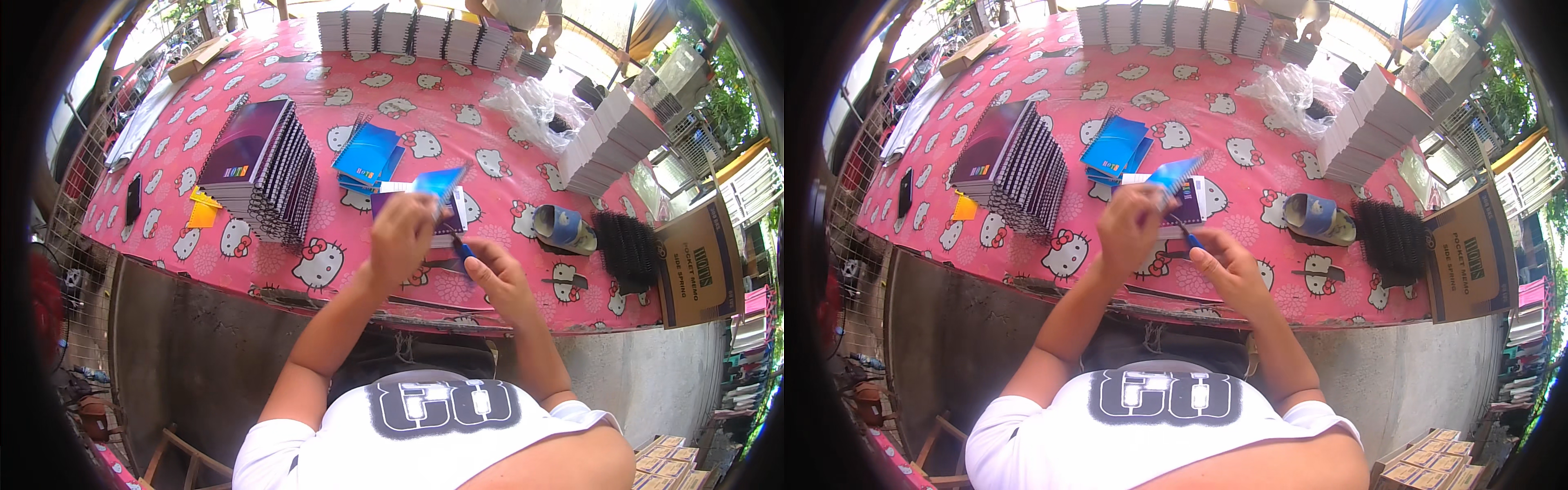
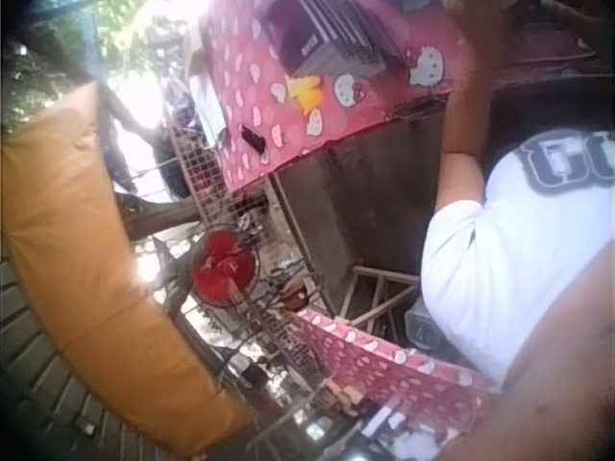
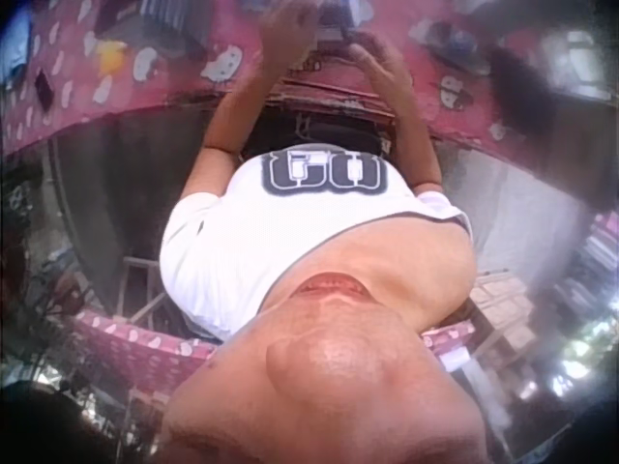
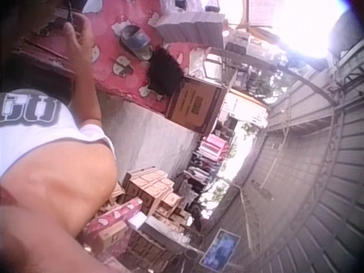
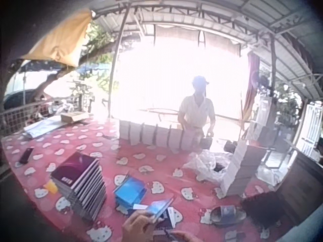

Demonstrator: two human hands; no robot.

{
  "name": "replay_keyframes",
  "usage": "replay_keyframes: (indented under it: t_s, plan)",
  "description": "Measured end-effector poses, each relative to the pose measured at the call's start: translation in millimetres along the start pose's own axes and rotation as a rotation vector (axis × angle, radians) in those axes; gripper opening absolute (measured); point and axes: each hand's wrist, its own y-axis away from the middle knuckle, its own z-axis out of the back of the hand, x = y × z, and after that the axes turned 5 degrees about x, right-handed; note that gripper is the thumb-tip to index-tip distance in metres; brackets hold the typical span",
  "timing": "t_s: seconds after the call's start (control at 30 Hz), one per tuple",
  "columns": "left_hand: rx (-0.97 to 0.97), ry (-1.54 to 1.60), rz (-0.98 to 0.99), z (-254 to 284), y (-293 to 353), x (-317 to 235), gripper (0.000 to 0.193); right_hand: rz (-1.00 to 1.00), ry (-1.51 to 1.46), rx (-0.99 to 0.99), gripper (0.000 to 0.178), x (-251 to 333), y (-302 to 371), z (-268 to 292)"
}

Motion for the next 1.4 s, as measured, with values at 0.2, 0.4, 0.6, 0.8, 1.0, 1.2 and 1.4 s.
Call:
replay_keyframes:
  t_s: [0.2,0.4,0.6,0.8,1.0,1.2,1.4]
  plan:
    - [-0.369,0.048,0.682,18,-72,81,0.033,0.06,1.058,-0.535,0.051,-51,13,71]
    - [0.121,-0.435,0.719,27,-30,115,0.061,-0.064,1.183,-0.392,0.06,-58,24,88]
    - [0.21,0.54,1.418,68,5,27,0.059,-0.288,0.127,-0.072,0.057,-37,-60,57]
    - [0.356,0.79,1.645,62,-23,23,0.046,-0.359,0.176,-0.018,0.056,-41,-92,19]
    - [0.326,0.705,1.689,43,-28,25,0.039,-0.31,0.0,0.025,0.06,-40,-85,25]
    - [0.447,0.847,1.388,51,-16,19,0.044,-0.351,0.028,-0.005,0.062,-36,-74,22]
    - [0.365,0.744,1.145,44,6,31,0.067,-0.111,-0.263,0.081,0.091,-49,-73,29]
